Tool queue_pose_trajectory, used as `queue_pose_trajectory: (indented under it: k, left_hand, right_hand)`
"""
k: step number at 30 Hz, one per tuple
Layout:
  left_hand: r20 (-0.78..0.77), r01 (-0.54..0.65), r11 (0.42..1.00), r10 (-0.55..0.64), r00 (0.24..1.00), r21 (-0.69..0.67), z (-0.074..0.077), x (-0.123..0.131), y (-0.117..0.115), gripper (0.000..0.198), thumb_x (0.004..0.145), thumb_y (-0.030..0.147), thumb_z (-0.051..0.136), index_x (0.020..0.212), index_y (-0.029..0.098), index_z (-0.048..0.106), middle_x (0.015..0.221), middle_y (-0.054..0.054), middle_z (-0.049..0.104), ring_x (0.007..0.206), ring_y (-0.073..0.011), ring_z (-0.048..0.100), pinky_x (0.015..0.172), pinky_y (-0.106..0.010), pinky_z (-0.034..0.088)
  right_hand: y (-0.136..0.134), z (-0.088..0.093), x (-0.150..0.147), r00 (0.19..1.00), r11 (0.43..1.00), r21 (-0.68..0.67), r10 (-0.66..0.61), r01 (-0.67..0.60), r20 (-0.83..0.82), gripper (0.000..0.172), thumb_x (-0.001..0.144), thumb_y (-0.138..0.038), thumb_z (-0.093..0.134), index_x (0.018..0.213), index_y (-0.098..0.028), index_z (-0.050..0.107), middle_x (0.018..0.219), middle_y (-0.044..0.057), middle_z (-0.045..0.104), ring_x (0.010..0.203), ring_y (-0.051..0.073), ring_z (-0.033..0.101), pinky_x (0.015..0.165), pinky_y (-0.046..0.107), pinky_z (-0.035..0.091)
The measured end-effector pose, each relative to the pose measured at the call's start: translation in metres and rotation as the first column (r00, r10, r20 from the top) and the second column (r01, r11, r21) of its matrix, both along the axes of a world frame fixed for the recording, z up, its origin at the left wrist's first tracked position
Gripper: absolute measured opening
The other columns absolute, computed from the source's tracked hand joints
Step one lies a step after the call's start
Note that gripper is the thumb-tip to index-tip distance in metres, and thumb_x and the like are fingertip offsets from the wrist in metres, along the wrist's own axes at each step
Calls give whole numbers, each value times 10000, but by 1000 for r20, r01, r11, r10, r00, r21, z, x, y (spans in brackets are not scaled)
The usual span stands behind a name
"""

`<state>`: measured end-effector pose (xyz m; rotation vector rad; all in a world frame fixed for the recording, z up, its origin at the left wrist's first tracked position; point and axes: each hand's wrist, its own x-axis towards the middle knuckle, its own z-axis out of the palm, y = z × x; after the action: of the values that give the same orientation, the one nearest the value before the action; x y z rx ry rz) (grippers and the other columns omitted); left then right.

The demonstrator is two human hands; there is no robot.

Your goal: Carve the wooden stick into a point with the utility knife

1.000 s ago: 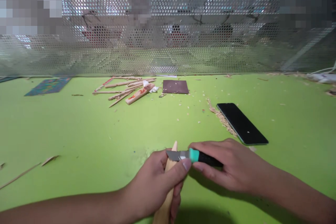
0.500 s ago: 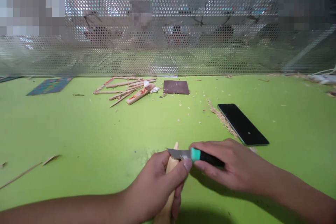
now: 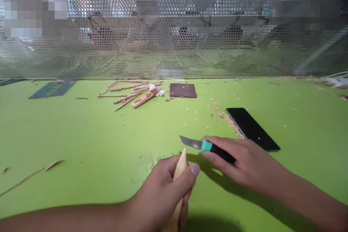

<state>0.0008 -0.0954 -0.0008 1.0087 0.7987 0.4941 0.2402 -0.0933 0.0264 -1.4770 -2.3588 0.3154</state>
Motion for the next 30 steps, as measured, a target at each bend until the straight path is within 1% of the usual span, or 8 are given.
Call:
queue_pose_trajectory:
  k: [4,6,8,13,17,20,25,30]
  left_hand:
    - [-25,-2,999,3,1000,38,4,0,1,492,937,666,706,867,211,534,575,79,516,391,-85,513,387,-182,447]
    - [-41,-8,999,9,999,38,4,1,1,496,924,667,718,862,215,524,550,91,494,381,-82,499,380,-175,426]
    - [-55,-13,1000,14,998,18,3,2,1,517,906,681,727,833,223,499,515,98,473,364,-83,485,368,-173,415]
    - [-32,-21,1000,20,999,-13,2,3,0,561,927,719,668,740,223,485,457,76,467,337,-96,483,340,-183,423]
    - [-12,-32,999,32,999,-40,-1,3,-3,563,955,710,642,733,214,497,479,70,478,337,-82,470,347,-180,433]
    - [-6,-36,999,36,999,-19,-5,3,-4,537,982,682,631,762,213,489,522,81,469,354,-63,456,370,-167,425]
    - [92,-11,1000,10,996,3,-10,-3,-3,391,1043,584,603,933,227,486,621,94,488,399,-45,424,407,-155,396]
    - [95,78,997,-80,992,17,-8,-5,0,302,1041,485,630,995,231,473,574,98,498,441,-67,443,449,-162,418]
  right_hand:
    - [-3,6,-4,992,985,-117,124,-126,-22,385,1113,-507,450,1010,-236,703,822,42,777,668,197,707,618,301,476]
    - [-4,7,-7,985,971,-165,172,-175,-30,384,1115,-502,447,1017,-227,697,786,27,749,645,187,683,604,300,452]
    - [-6,8,-9,982,968,-170,183,-186,-37,390,1118,-501,443,1054,-215,700,803,31,754,648,188,690,597,303,449]
    - [-7,2,-8,992,987,-93,128,-128,-11,434,1126,-535,427,1079,-214,714,914,81,817,731,230,771,637,322,526]
    - [-1,-2,-2,999,999,20,-34,33,39,511,1136,-566,373,1197,-208,732,970,112,846,746,272,798,628,354,565]
    - [3,-4,1,993,992,76,-104,99,52,502,1126,-563,391,1178,-213,747,937,112,850,708,280,794,591,355,559]
    - [2,-7,1,993,991,64,-118,117,21,470,1109,-553,426,1120,-229,765,942,107,850,741,283,799,623,359,576]
    - [0,-9,-1,992,992,26,-125,125,18,462,1104,-548,434,1142,-225,763,925,96,841,742,267,786,630,343,563]
